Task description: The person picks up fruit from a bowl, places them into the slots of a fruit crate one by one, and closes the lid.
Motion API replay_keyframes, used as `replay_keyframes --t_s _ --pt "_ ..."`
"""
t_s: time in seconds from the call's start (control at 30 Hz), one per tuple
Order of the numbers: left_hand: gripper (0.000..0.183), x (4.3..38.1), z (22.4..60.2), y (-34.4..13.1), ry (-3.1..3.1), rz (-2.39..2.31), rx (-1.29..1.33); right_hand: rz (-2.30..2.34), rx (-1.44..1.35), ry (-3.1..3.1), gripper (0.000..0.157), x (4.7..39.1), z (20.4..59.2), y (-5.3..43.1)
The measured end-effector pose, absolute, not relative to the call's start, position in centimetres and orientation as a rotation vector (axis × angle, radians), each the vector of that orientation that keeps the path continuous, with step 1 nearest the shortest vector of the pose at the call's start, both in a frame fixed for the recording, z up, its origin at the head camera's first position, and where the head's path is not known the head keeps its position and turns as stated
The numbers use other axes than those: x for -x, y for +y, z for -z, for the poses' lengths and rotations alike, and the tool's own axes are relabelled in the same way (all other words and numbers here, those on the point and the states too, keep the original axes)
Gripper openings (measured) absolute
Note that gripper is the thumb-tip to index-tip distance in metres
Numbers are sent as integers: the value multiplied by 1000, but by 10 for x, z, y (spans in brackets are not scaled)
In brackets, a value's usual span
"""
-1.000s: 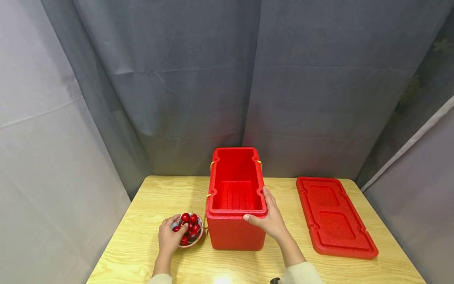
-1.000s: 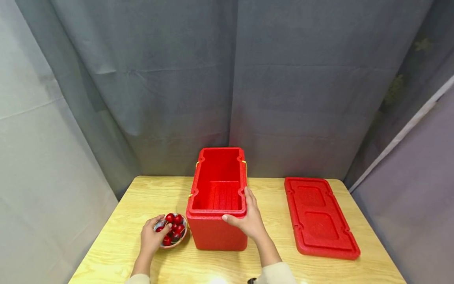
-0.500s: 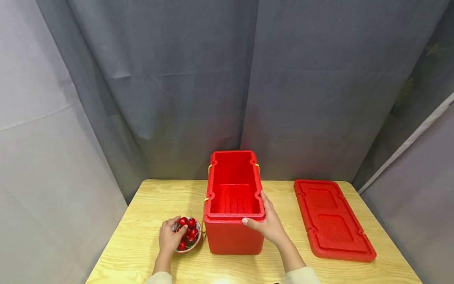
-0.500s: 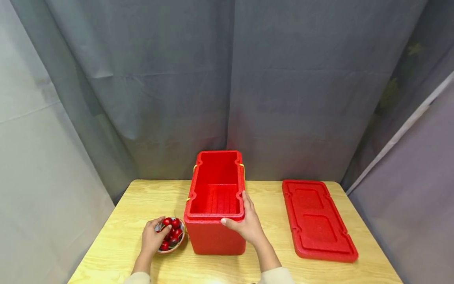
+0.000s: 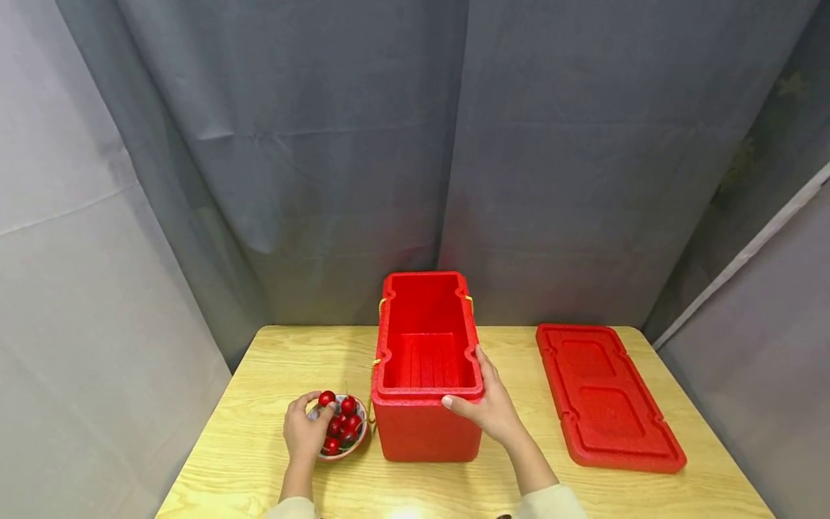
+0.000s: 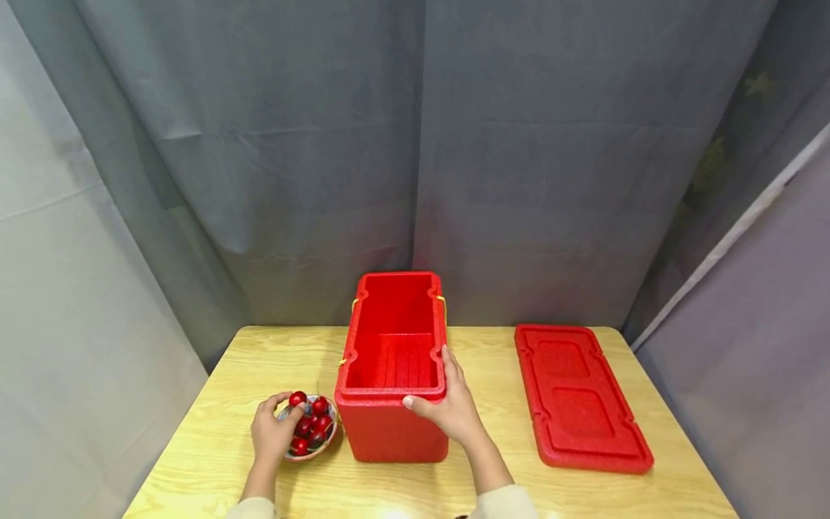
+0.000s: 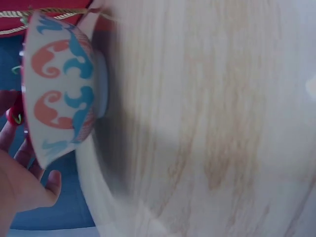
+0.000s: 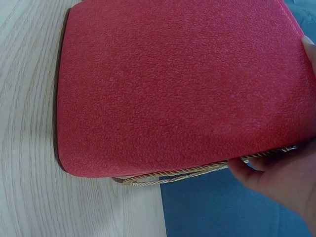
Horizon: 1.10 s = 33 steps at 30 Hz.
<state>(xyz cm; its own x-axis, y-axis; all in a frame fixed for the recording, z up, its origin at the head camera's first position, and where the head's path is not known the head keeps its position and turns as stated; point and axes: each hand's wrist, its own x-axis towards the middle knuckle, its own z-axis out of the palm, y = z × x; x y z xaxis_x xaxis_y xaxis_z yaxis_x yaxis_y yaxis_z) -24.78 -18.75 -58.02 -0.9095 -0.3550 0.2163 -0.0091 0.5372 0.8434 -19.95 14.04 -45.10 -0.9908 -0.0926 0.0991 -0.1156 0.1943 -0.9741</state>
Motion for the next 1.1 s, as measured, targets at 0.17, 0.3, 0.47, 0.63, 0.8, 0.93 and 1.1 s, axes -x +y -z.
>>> replay_keyframes --t_s 0.17,0.3,0.47,0.63,0.8,0.93,1.1 --pt "34 231 568 -181 -2255 1464 -320 -1963 -205 -2427 103 196 452 139" --pt "33 219 558 -169 -2140 1489 -304 -1977 -214 -2414 102 195 452 139" --pt "32 210 544 -157 -2080 1508 -264 -1992 -222 -2398 101 194 450 139" --pt "33 205 529 -149 -2058 1571 -279 -1995 -226 -2396 100 195 450 139" --pt "33 205 515 -144 -2037 1616 -289 -2009 -221 -2387 102 203 461 142" --pt "31 206 505 -139 -2025 1634 -273 -1987 -210 -2391 104 211 476 145" --pt "28 208 493 -137 -2004 1626 -229 -1961 -232 -2378 103 216 484 146"
